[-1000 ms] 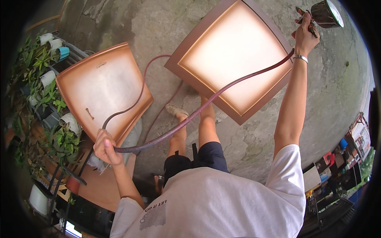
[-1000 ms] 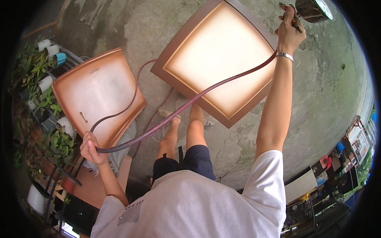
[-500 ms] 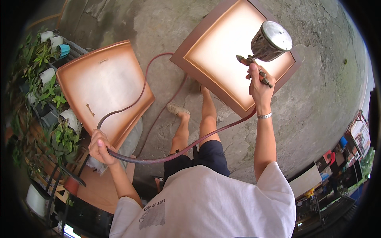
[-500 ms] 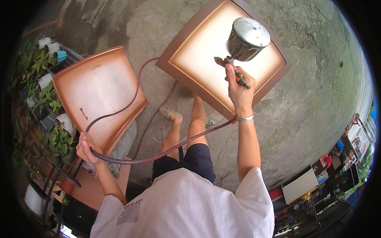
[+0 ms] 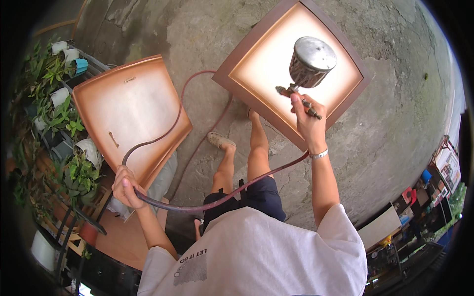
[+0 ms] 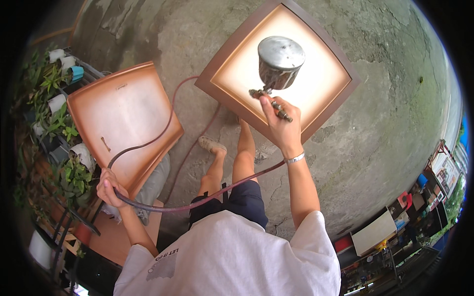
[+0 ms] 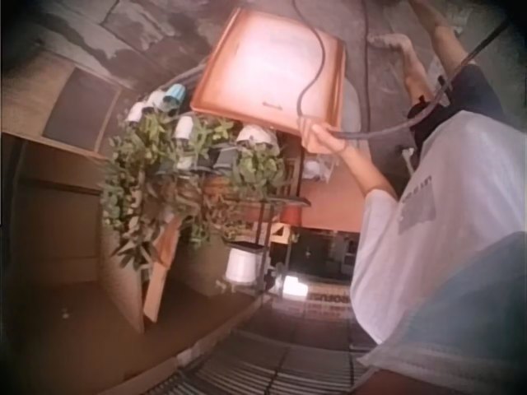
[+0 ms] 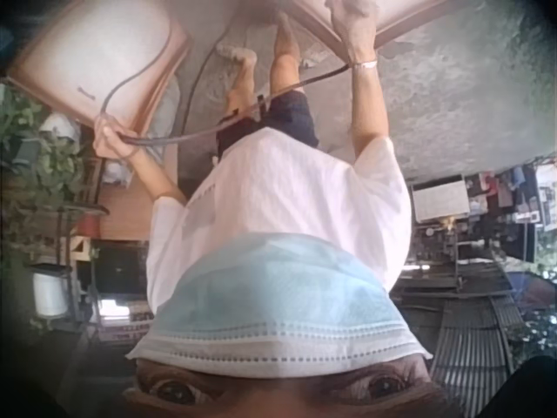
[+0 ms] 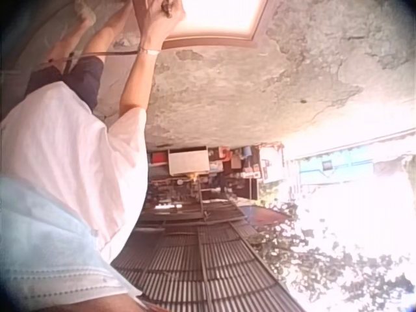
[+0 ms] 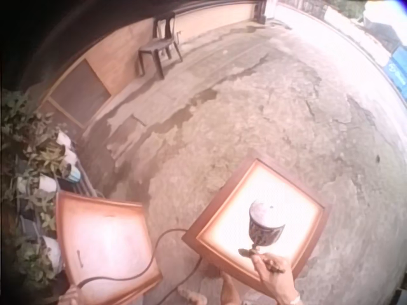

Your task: The person uses a spray gun connected to an air hose to apply a light-colored finish to two wooden frames placed on the ground. The person moves around the frames to cover all sides and edges, then briefly touches one frame before walking away.

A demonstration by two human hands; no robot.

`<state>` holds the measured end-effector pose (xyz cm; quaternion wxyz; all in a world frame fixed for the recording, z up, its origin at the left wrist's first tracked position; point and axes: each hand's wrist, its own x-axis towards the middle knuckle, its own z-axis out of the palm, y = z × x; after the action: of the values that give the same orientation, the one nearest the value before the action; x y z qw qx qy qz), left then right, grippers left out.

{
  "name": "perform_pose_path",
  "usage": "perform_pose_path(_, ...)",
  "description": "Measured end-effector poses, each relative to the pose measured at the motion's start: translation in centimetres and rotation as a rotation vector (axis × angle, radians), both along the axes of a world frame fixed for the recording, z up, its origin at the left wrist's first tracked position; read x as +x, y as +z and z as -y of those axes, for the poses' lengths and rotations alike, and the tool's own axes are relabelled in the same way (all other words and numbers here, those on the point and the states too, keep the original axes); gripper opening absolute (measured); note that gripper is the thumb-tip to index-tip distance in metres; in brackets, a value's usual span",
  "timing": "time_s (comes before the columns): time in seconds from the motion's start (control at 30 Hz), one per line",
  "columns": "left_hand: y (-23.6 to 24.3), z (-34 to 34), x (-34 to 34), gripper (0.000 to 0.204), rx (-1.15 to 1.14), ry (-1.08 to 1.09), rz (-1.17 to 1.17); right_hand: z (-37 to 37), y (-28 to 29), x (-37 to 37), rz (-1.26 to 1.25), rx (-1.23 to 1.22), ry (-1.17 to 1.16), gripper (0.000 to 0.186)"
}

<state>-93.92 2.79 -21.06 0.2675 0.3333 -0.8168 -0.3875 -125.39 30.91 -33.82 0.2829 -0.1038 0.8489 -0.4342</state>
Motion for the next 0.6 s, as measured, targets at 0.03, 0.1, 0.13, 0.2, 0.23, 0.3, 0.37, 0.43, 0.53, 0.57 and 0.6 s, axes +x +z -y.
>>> perform_pose_path(0.03,0.1,-0.1,-0.3,0.042,-0.016,-0.001,0.023,0.9,-0.2,-2.4,-0.015,-0.005,-0.046,0.031)
perform_pose_path(0.1,-0.1,0.0,-1.5,0.041,-0.028,-0.027,0.045,0.6,-2.7,-7.8,-0.198,-0.012,-0.099,0.045)
perform_pose_path(0.13,-0.2,0.0,-1.8,0.041,-0.039,-0.038,0.055,1.0,-3.1,-10.4,-0.192,-0.019,-0.143,0.046)
perform_pose_path(0.2,-0.5,0.0,-2.7,0.041,-0.045,-0.050,0.067,1.9,-3.5,-14.9,-0.280,-0.002,-0.233,0.050)
perform_pose_path(0.23,-0.6,0.0,-3.5,0.041,-0.040,-0.056,0.070,1.9,-4.3,-17.3,-0.329,-0.061,-0.275,0.052)
perform_pose_path(0.3,-0.6,-0.1,-4.6,0.042,-0.040,-0.064,0.078,2.1,-4.1,-21.0,-0.421,-0.110,-0.285,0.053)
perform_pose_path(0.37,-0.9,0.2,-5.7,0.042,-0.050,-0.078,0.073,1.3,-5.6,-24.7,-0.610,-0.150,-0.346,0.051)
perform_pose_path(0.43,-0.6,0.5,-6.2,0.043,-0.051,-0.071,0.078,2.6,-2.2,-24.2,-0.542,-0.190,-0.389,0.050)
perform_pose_path(0.53,-0.2,2.5,-7.4,0.043,-0.016,-0.048,0.029,2.4,2.8,-23.1,-0.545,-0.175,-0.414,0.049)
perform_pose_path(0.57,0.0,3.4,-8.0,0.043,0.005,-0.034,0.007,1.9,4.3,-22.5,-0.560,-0.154,-0.413,0.049)
perform_pose_path(0.6,0.4,4.6,-9.0,0.044,0.011,-0.044,-0.036,2.0,5.8,-21.4,-0.561,-0.201,-0.445,0.047)
